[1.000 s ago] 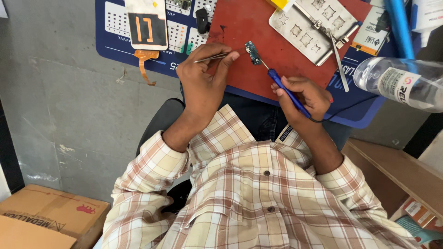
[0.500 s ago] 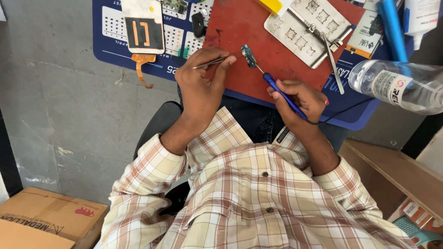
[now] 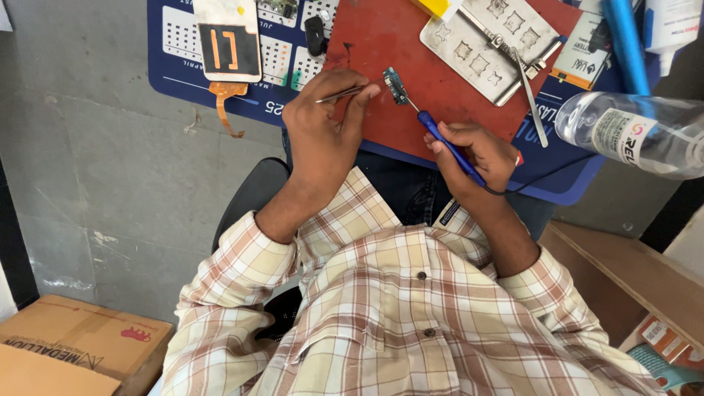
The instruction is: The person uses a hot air gun to heat a small electronic component, then cleans it with a toothbrush and liquid from a spray bottle. They also use a screwdriver and tweezers to manipulate the component on a red work mat.
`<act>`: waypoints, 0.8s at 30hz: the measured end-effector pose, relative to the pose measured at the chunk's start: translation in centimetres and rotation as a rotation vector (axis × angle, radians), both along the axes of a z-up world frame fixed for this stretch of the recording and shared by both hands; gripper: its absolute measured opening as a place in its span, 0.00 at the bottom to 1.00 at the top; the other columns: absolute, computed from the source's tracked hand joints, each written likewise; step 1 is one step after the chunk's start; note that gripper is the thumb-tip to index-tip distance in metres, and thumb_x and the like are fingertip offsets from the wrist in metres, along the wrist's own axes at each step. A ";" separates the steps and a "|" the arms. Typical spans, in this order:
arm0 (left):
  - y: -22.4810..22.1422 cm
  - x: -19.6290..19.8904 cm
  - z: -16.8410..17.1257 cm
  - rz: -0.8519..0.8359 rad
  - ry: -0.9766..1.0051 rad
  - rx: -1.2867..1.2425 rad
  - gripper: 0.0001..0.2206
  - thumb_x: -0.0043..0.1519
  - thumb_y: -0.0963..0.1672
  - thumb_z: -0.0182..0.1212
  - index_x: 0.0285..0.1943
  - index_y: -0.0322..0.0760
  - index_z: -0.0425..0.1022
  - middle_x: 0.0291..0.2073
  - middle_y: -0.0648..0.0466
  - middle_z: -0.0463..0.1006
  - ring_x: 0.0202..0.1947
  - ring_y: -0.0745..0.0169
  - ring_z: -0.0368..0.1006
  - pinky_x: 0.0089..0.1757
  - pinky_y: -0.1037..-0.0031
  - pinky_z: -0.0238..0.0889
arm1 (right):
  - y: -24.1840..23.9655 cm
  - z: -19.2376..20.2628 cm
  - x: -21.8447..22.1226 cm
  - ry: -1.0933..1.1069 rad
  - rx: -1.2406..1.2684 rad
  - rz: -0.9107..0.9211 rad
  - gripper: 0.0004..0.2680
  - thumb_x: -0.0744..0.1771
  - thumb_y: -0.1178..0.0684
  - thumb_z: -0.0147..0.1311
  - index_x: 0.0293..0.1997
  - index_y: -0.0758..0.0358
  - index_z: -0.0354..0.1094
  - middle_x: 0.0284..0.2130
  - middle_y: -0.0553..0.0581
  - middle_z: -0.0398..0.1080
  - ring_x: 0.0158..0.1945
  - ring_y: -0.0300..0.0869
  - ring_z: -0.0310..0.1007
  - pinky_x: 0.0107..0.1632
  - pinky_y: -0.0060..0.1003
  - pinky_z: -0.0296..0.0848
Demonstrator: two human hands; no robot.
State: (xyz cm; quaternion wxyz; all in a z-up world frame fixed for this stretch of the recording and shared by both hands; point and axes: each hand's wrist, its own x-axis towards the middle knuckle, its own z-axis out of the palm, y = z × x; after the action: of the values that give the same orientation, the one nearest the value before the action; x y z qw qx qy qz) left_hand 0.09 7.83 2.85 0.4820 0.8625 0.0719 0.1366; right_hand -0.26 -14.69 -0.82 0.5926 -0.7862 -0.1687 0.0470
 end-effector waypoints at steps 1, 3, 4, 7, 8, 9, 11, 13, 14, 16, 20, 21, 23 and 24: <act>0.0 0.1 0.1 -0.003 0.007 0.008 0.06 0.63 0.38 0.71 0.42 0.29 0.78 0.38 0.49 0.82 0.38 0.55 0.82 0.41 0.72 0.74 | 0.0 0.0 0.0 0.004 -0.005 -0.001 0.04 0.70 0.68 0.59 0.48 0.74 0.70 0.42 0.66 0.77 0.45 0.43 0.81 0.48 0.33 0.80; 0.0 0.1 0.2 -0.006 0.014 0.020 0.06 0.64 0.39 0.71 0.42 0.28 0.78 0.38 0.48 0.82 0.38 0.54 0.81 0.41 0.72 0.74 | -0.1 -0.1 0.0 0.012 -0.014 -0.001 0.04 0.70 0.68 0.60 0.48 0.74 0.70 0.42 0.65 0.78 0.45 0.43 0.81 0.48 0.33 0.80; 0.0 0.1 0.2 -0.007 0.014 0.024 0.06 0.63 0.39 0.71 0.42 0.28 0.78 0.39 0.48 0.82 0.39 0.53 0.81 0.41 0.72 0.73 | -0.1 -0.1 -0.1 0.017 0.000 -0.001 0.04 0.70 0.68 0.59 0.48 0.74 0.70 0.42 0.66 0.77 0.45 0.43 0.81 0.48 0.33 0.80; -0.1 0.2 0.3 -0.008 0.015 0.038 0.05 0.63 0.39 0.71 0.41 0.28 0.79 0.39 0.48 0.82 0.38 0.53 0.81 0.40 0.72 0.73 | -0.3 -0.1 -0.3 0.054 0.068 -0.001 0.04 0.70 0.68 0.58 0.48 0.73 0.70 0.43 0.66 0.77 0.46 0.43 0.81 0.50 0.33 0.81; -0.2 0.2 0.4 -0.009 0.016 0.043 0.05 0.63 0.39 0.71 0.40 0.28 0.79 0.39 0.48 0.82 0.38 0.53 0.82 0.39 0.72 0.73 | -0.4 -0.1 -0.3 0.081 0.106 -0.003 0.04 0.71 0.68 0.57 0.49 0.74 0.70 0.44 0.66 0.76 0.48 0.43 0.81 0.50 0.33 0.81; -0.2 0.4 0.4 0.002 0.022 0.040 0.05 0.63 0.39 0.71 0.40 0.28 0.79 0.38 0.47 0.82 0.38 0.53 0.82 0.40 0.72 0.73 | -0.5 -0.1 -0.2 0.106 0.145 -0.004 0.04 0.71 0.68 0.56 0.50 0.74 0.69 0.45 0.66 0.76 0.49 0.43 0.81 0.51 0.33 0.82; -0.3 0.7 0.5 0.024 0.032 0.036 0.06 0.61 0.39 0.71 0.40 0.28 0.79 0.37 0.47 0.82 0.38 0.52 0.82 0.40 0.71 0.74 | -0.6 -0.3 0.2 0.122 0.144 0.000 0.03 0.71 0.68 0.56 0.49 0.74 0.69 0.44 0.65 0.76 0.47 0.43 0.80 0.52 0.34 0.81; -0.1 0.8 0.7 0.012 0.064 0.003 0.05 0.61 0.39 0.71 0.40 0.28 0.80 0.38 0.47 0.83 0.37 0.53 0.83 0.39 0.71 0.74 | -0.5 -0.4 -0.4 0.138 0.141 -0.012 0.03 0.71 0.67 0.56 0.48 0.73 0.68 0.43 0.64 0.76 0.47 0.42 0.80 0.53 0.34 0.80; 0.0 0.7 1.0 0.004 0.078 -0.016 0.05 0.60 0.39 0.71 0.40 0.28 0.80 0.38 0.46 0.83 0.37 0.53 0.83 0.39 0.71 0.74 | -0.3 -0.4 -0.9 0.148 0.138 -0.026 0.02 0.72 0.67 0.56 0.47 0.72 0.67 0.43 0.63 0.76 0.47 0.41 0.80 0.54 0.34 0.80; -0.1 1.3 1.6 0.007 0.104 0.040 0.05 0.59 0.38 0.72 0.37 0.28 0.80 0.36 0.45 0.83 0.36 0.49 0.81 0.38 0.69 0.72 | -0.1 -0.4 -0.3 0.146 0.118 -0.054 0.02 0.71 0.67 0.56 0.46 0.73 0.67 0.43 0.64 0.76 0.47 0.41 0.79 0.56 0.35 0.78; -0.2 1.6 2.3 -0.001 0.079 0.032 0.05 0.60 0.39 0.71 0.38 0.29 0.81 0.36 0.46 0.83 0.36 0.50 0.81 0.38 0.70 0.72 | -0.2 -0.6 0.5 0.251 0.245 -0.104 0.07 0.69 0.66 0.56 0.52 0.74 0.70 0.42 0.63 0.77 0.44 0.40 0.79 0.50 0.33 0.79; -0.2 1.2 2.1 0.008 0.075 0.012 0.05 0.60 0.39 0.70 0.39 0.29 0.81 0.37 0.46 0.83 0.36 0.51 0.82 0.38 0.70 0.72 | -0.2 -0.9 0.1 0.289 0.260 -0.119 0.09 0.68 0.66 0.55 0.54 0.73 0.70 0.41 0.63 0.77 0.44 0.40 0.79 0.50 0.33 0.79; -0.3 0.7 1.4 0.028 0.093 -0.019 0.05 0.60 0.40 0.70 0.39 0.29 0.80 0.37 0.46 0.83 0.35 0.51 0.82 0.37 0.71 0.72 | -0.6 -1.5 -0.5 0.342 0.282 -0.137 0.09 0.68 0.66 0.56 0.55 0.73 0.70 0.41 0.63 0.78 0.43 0.40 0.80 0.50 0.34 0.80; -0.4 0.5 1.1 0.040 0.114 -0.030 0.05 0.60 0.40 0.71 0.39 0.28 0.80 0.37 0.46 0.83 0.34 0.51 0.81 0.35 0.71 0.71 | -0.8 -1.8 -0.6 0.358 0.289 -0.141 0.09 0.68 0.66 0.56 0.54 0.74 0.71 0.42 0.63 0.77 0.43 0.40 0.80 0.50 0.34 0.81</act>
State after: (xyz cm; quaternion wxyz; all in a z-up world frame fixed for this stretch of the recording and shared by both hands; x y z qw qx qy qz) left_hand 0.55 7.48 4.00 0.4871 0.8599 0.1185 0.0957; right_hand -0.84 -15.51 -2.64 0.7212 -0.6822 -0.0107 0.1195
